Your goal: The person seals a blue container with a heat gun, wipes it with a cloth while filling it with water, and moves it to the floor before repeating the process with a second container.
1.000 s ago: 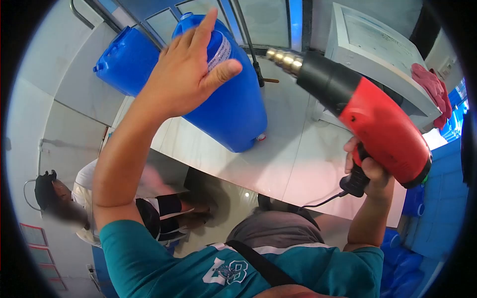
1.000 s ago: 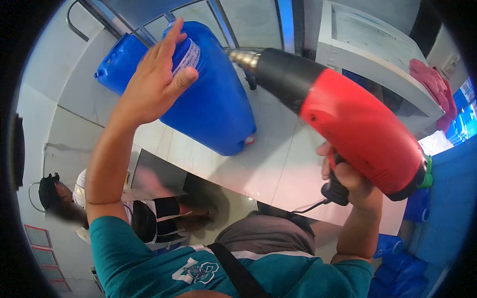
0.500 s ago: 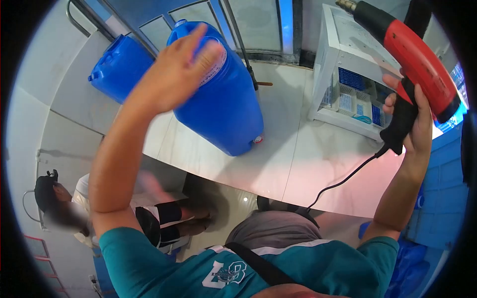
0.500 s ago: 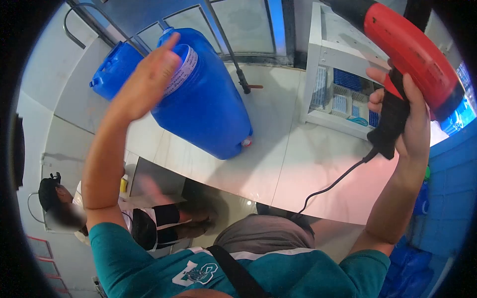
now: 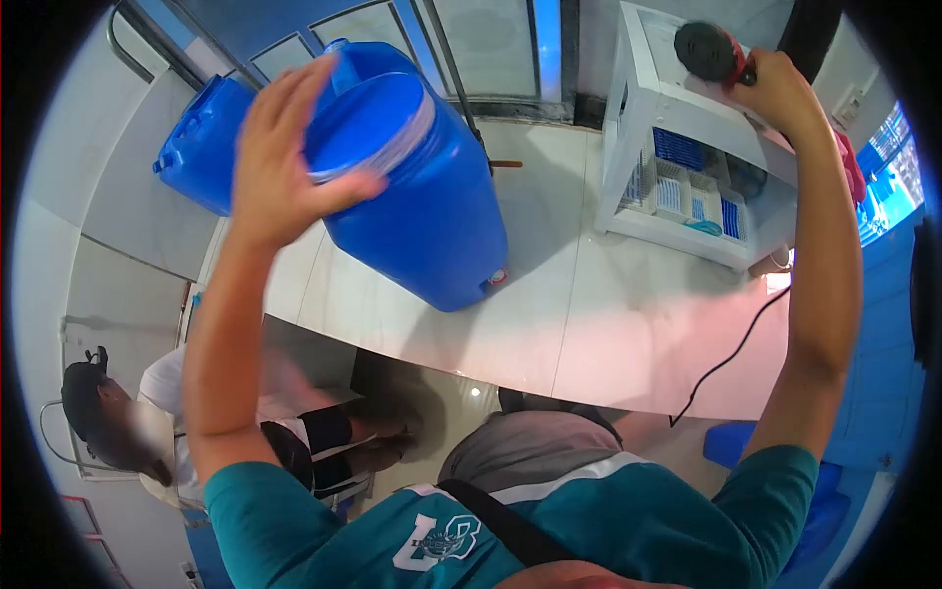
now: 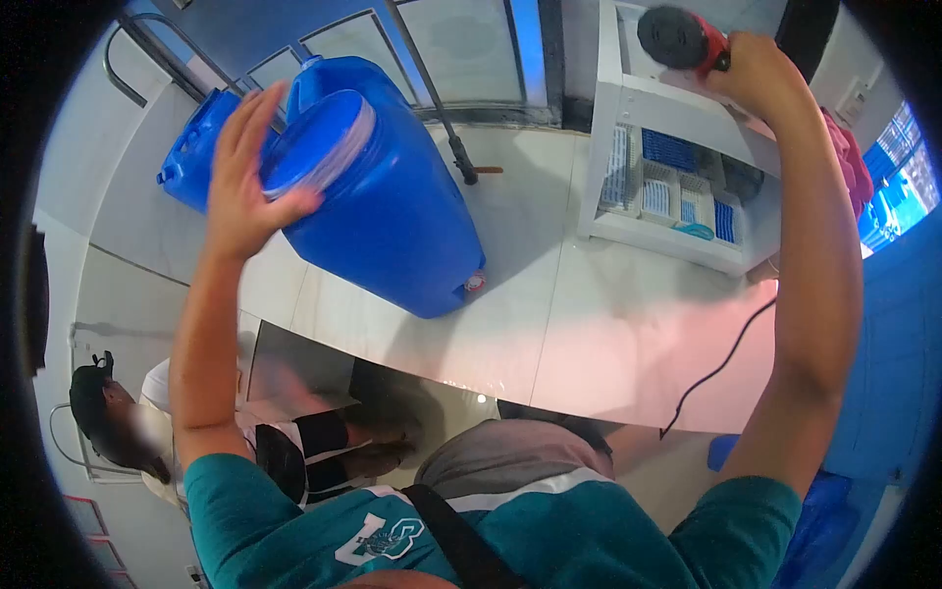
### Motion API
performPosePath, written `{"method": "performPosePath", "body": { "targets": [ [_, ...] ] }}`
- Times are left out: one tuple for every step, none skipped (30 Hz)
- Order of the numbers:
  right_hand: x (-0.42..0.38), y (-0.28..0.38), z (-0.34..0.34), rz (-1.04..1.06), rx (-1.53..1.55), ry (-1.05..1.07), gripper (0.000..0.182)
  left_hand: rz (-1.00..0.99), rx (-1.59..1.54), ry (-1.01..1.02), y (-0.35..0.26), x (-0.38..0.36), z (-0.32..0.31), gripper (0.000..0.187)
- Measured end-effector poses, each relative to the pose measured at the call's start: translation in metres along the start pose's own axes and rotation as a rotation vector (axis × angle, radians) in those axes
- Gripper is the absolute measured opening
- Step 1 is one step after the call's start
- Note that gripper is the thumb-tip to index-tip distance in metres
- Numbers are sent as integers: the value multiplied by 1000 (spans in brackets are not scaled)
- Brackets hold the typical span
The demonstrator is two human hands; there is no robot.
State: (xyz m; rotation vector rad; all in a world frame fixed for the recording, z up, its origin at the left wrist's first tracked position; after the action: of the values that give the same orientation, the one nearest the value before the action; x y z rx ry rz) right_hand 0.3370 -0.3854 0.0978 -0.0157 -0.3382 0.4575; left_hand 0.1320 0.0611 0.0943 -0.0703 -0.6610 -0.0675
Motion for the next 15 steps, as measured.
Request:
{"method": "performPosePath", "body": {
  "targets": [
    [0,-2,-1,0,3,-6,51,-22,127,-43,48,-3,6,109],
    [-7,1,3,52,-49,-116,50,-50,254,-82,57,3,16,111],
    [-13,8,5,106,-100,-220,49,-55,259,-75,62,5,12,111],
    [-11,14,4,110,-95,-218,49,5,30,-59,70,6,9,114],
    [-8,35,17,208,-22,-333,48,63,-201,-48,61,11,6,116],
    [-6,64,27,308,54,-440,47,127,-434,-31,50,13,3,119],
    [-2,116,35,271,158,-691,34,73,-457,19,9,14,2,118],
    [-4,156,38,225,260,-947,27,75,-457,22,19,14,2,118],
    [-16,156,42,228,260,-945,27,26,-335,-11,35,12,4,118],
    [-28,161,45,408,243,-750,32,-20,-214,-44,52,9,4,118],
    [-36,168,41,576,222,-552,42,-71,-91,-75,66,8,5,118],
    [-41,168,37,572,221,-556,42,-128,33,-108,69,10,4,117],
    [-43,170,25,556,329,-452,41,-137,32,-105,72,12,3,117],
    [-44,174,10,543,440,-342,42,89,-227,8,83,13,3,120],
    [-38,183,-2,535,441,-343,42,313,-484,119,89,15,4,123]
  ]
}}
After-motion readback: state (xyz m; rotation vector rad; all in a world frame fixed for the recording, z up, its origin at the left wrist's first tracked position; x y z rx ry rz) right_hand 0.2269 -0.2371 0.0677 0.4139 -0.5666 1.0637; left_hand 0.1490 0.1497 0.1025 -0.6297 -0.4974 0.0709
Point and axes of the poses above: each hand's wrist, its own x-axis towards the middle knuckle, its own z-axis out of the back of the hand, y = z × x, the point moved 5 cm from there along x, towards the middle knuckle, and after that the axes turned 15 degrees about z, right-handed, at the moved point
